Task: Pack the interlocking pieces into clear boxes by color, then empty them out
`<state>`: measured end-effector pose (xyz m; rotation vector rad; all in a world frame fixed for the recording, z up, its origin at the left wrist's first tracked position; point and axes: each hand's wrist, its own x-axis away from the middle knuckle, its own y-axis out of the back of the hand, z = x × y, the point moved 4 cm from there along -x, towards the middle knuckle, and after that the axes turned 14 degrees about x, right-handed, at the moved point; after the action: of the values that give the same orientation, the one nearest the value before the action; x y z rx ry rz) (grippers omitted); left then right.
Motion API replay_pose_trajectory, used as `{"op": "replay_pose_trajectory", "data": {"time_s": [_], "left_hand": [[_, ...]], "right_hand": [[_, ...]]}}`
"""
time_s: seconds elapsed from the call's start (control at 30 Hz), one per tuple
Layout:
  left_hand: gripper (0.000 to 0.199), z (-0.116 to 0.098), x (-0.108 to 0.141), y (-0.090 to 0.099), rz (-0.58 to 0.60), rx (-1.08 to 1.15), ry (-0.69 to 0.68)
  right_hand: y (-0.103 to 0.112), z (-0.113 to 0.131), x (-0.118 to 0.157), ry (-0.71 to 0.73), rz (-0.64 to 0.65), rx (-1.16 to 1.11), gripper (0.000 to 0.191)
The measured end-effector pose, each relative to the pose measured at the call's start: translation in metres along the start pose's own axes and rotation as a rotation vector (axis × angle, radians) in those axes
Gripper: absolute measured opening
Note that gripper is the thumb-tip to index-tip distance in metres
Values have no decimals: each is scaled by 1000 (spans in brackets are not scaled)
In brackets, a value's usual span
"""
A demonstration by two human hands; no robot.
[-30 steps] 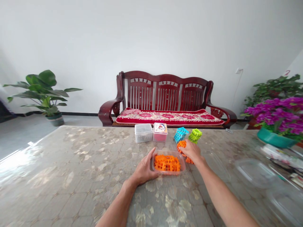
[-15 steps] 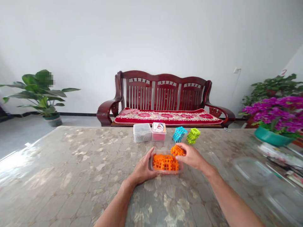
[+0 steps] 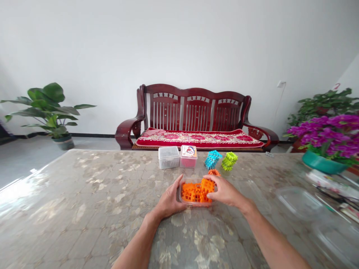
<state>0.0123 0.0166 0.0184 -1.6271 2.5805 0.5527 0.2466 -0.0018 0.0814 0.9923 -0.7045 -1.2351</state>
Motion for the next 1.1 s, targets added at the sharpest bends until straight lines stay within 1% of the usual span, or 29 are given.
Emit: {"op": "replay_pose_trajectory", "data": {"time_s": [0.07, 0.17, 0.27, 0.5, 0.63, 0.8, 0.87, 0.93, 1.03, 1.1], "left_hand": [[110, 0, 0, 0, -1, 1, -9], [110, 0, 0, 0, -5, 3, -8], [111, -1, 0, 0, -18, 3, 6], [112, 1, 0, -1, -20, 2, 20], [111, 3, 1, -1, -9, 9, 0], [111, 1, 1, -1, -19, 0, -3], [111, -2, 1, 0, -25, 1, -5], [111, -7, 1, 0, -30, -1, -5], [110, -12, 1, 0, -31, -2, 6], [109, -13, 1, 0, -38, -3, 8]], "right_hand": [[-3, 8, -2, 33, 9, -35, 68], [-9, 21, -4, 88, 63, -55, 69], [-12, 26, -4, 83, 78, -54, 69], [-13, 28, -5, 61, 39, 33, 68], [-16, 42, -10, 86, -3, 50, 69], [-16, 61, -17, 188, -100, 132, 66], [-13, 61, -18, 188, -140, 134, 60], [-11, 57, -17, 141, -153, 141, 44], [-13, 52, -14, 79, -95, 164, 22], [-16, 52, -13, 79, -53, 186, 18]]}}
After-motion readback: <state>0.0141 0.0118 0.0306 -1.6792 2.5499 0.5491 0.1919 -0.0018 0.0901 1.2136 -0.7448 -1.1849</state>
